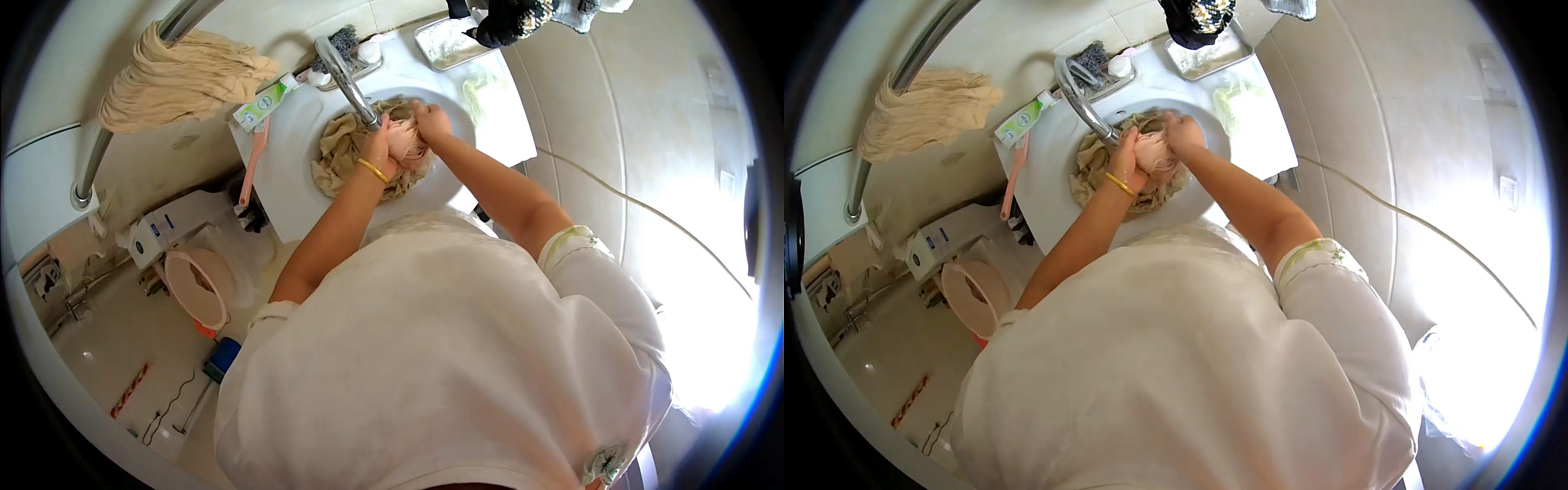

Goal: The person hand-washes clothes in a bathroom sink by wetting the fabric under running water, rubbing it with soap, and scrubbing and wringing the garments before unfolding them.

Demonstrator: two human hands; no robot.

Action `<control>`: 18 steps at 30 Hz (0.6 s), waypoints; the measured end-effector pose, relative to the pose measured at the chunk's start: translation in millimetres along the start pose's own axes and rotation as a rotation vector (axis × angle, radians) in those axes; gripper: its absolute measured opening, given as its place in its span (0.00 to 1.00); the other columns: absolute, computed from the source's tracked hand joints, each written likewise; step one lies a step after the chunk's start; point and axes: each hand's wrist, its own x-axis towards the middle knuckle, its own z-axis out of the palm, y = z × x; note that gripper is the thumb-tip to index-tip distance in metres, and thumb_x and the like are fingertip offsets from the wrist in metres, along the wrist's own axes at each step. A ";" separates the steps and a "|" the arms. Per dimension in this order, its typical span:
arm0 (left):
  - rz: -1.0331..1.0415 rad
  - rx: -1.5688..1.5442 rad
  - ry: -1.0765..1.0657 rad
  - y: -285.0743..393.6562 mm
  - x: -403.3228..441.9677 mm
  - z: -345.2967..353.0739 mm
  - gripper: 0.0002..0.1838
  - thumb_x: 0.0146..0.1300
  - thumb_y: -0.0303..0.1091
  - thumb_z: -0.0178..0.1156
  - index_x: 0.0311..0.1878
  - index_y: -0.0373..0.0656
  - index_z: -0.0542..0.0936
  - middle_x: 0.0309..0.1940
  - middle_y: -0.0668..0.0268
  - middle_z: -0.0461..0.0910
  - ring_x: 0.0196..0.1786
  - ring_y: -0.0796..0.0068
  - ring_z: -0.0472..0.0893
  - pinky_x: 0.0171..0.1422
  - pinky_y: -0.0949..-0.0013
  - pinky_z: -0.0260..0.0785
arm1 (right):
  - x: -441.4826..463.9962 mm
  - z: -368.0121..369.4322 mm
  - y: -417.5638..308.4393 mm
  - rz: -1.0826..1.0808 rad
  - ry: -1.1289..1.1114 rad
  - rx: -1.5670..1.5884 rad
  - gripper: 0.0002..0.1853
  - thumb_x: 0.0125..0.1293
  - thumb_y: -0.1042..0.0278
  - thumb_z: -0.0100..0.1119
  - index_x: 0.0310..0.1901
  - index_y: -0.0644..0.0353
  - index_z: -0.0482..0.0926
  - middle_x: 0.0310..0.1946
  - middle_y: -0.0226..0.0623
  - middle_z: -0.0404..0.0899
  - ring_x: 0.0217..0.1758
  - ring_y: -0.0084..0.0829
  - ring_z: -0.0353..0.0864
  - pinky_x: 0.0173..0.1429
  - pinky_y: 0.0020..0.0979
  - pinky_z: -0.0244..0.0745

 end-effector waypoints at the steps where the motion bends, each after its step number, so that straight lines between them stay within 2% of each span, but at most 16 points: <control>1: -0.026 0.032 0.062 0.1 1.7 -4.3 0.16 0.66 0.43 0.46 0.49 0.43 0.69 0.46 0.61 0.73 0.47 0.65 0.75 0.52 0.61 0.70 | 4.3 4.6 11.8 0.111 0.049 0.088 0.23 0.61 0.48 0.48 0.44 0.63 0.74 0.40 0.55 0.76 0.47 0.51 0.74 0.50 0.42 0.69; 4: -0.103 0.134 0.238 0.0 18.6 -35.3 0.16 0.66 0.39 0.47 0.53 0.42 0.67 0.50 0.61 0.71 0.52 0.64 0.72 0.55 0.60 0.67 | -8.7 18.2 50.8 -0.210 -0.068 -0.418 0.24 0.60 0.50 0.49 0.46 0.65 0.73 0.44 0.57 0.75 0.48 0.52 0.74 0.51 0.41 0.68; 5: -0.132 0.075 0.264 -2.8 24.4 -44.6 0.17 0.65 0.37 0.48 0.54 0.41 0.67 0.52 0.61 0.69 0.53 0.64 0.71 0.57 0.59 0.65 | -3.8 15.8 52.7 -0.286 -0.161 -0.458 0.20 0.59 0.54 0.51 0.45 0.63 0.74 0.41 0.54 0.77 0.46 0.50 0.75 0.49 0.41 0.70; 8: -0.122 0.088 0.297 -5.7 31.6 -51.6 0.16 0.65 0.36 0.46 0.53 0.38 0.67 0.52 0.61 0.69 0.52 0.64 0.70 0.58 0.59 0.63 | 36.0 27.0 40.7 -0.100 -0.249 -0.374 0.17 0.58 0.56 0.52 0.42 0.61 0.76 0.38 0.50 0.78 0.43 0.48 0.77 0.46 0.42 0.71; 9: -0.131 0.037 0.232 -4.8 35.5 -58.3 0.16 0.66 0.37 0.44 0.53 0.38 0.68 0.52 0.61 0.69 0.51 0.64 0.70 0.57 0.59 0.63 | 24.6 23.2 24.0 -0.229 -0.072 -0.222 0.15 0.57 0.58 0.53 0.41 0.59 0.77 0.35 0.48 0.79 0.40 0.47 0.78 0.44 0.41 0.72; 11: -0.160 -0.071 0.097 -4.1 48.6 -77.7 0.17 0.66 0.39 0.42 0.52 0.39 0.68 0.53 0.62 0.69 0.50 0.63 0.70 0.57 0.59 0.62 | -24.9 10.5 -27.5 -0.298 -0.159 -0.071 0.15 0.57 0.58 0.53 0.40 0.59 0.77 0.35 0.50 0.78 0.39 0.48 0.78 0.44 0.41 0.72; 12: -0.079 -0.079 -0.168 -8.7 58.5 -91.1 0.17 0.66 0.41 0.42 0.50 0.40 0.69 0.49 0.62 0.70 0.49 0.64 0.70 0.57 0.59 0.62 | -50.4 9.4 -41.8 -0.328 -0.199 0.000 0.14 0.57 0.59 0.53 0.40 0.58 0.77 0.35 0.50 0.78 0.39 0.48 0.77 0.43 0.41 0.72; 14: 0.095 -0.102 -0.700 -19.4 77.4 -109.9 0.17 0.65 0.46 0.41 0.45 0.42 0.71 0.43 0.61 0.72 0.47 0.67 0.70 0.56 0.58 0.62 | -95.2 18.7 -49.6 -0.683 0.147 -0.387 0.14 0.56 0.59 0.51 0.40 0.57 0.77 0.35 0.48 0.79 0.40 0.45 0.78 0.44 0.40 0.73; 16: -0.258 -0.469 -0.415 -9.4 35.2 -60.7 0.15 0.64 0.42 0.43 0.45 0.43 0.73 0.41 0.64 0.76 0.45 0.66 0.74 0.50 0.60 0.67 | -93.9 19.6 -51.6 -0.676 0.170 -0.512 0.15 0.57 0.58 0.49 0.39 0.58 0.77 0.34 0.47 0.79 0.39 0.44 0.79 0.43 0.41 0.73; 18: -0.020 -0.071 0.047 0.8 8.2 -28.5 0.15 0.64 0.43 0.44 0.44 0.44 0.74 0.38 0.65 0.77 0.43 0.68 0.76 0.47 0.61 0.70 | -43.0 18.6 -54.2 -0.303 -0.130 -0.357 0.15 0.58 0.57 0.48 0.35 0.60 0.77 0.33 0.47 0.79 0.37 0.45 0.79 0.42 0.41 0.73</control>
